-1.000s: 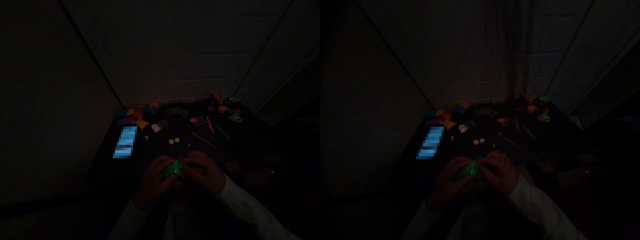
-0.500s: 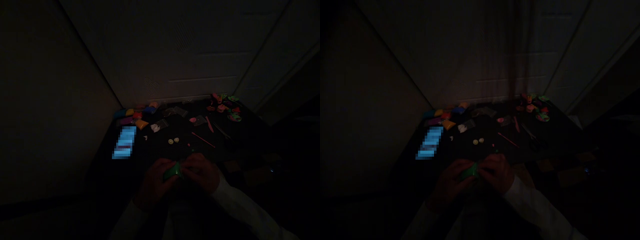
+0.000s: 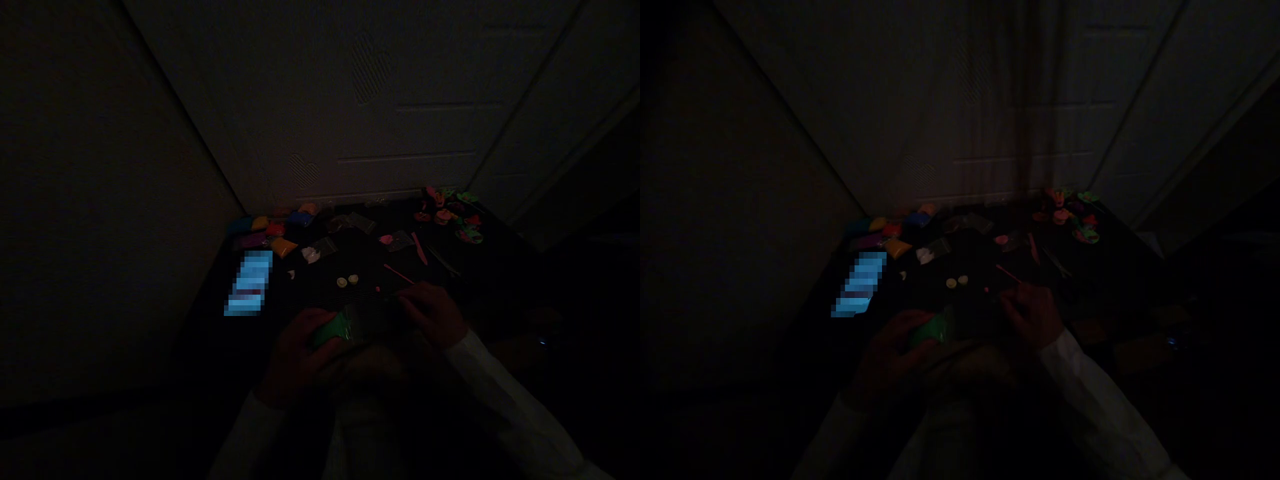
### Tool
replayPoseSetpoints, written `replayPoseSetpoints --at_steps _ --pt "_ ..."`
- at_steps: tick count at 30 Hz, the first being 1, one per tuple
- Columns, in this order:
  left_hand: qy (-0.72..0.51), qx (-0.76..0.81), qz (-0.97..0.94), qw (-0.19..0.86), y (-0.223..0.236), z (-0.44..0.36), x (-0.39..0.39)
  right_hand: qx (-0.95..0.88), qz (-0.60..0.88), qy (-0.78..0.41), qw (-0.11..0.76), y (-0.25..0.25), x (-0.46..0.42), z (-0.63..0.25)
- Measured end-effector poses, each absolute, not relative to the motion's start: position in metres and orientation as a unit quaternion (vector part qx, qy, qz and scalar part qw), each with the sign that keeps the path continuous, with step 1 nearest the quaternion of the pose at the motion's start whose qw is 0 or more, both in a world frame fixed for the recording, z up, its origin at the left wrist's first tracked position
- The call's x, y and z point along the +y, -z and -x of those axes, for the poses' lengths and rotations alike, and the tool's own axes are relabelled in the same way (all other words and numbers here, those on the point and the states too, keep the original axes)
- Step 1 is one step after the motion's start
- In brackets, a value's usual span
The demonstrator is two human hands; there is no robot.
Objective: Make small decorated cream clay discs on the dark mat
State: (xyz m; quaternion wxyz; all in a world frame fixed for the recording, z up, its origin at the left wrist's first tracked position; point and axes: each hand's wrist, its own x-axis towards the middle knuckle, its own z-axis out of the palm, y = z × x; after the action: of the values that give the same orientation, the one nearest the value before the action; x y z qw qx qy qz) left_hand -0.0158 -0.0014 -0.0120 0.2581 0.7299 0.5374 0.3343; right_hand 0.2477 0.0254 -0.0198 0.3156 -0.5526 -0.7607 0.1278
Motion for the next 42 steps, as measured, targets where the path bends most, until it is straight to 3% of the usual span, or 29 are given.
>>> replayPoseSetpoints --at_steps 10,18,29,33,42 --pt "-0.331 0.547 -0.728 0.247 0.013 0.019 -0.003 -0.814 0.551 -0.027 0.181 0.028 0.028 -0.235" --pt "-0.334 0.555 -0.711 0.275 0.007 0.017 -0.003 -0.823 0.54 -0.048 0.167 0.023 0.039 -0.24" --pt "-0.387 0.536 -0.712 0.235 0.007 0.002 -0.007 -0.76 0.551 -0.174 0.296 0.003 0.021 -0.243" --pt "-0.394 0.536 -0.718 0.206 0.002 -0.008 -0.011 -0.691 0.507 -0.336 0.39 -0.015 -0.007 -0.204" --pt "-0.373 0.534 -0.735 0.188 0.0 -0.014 -0.015 -0.664 0.446 -0.387 0.458 -0.015 -0.005 -0.189"
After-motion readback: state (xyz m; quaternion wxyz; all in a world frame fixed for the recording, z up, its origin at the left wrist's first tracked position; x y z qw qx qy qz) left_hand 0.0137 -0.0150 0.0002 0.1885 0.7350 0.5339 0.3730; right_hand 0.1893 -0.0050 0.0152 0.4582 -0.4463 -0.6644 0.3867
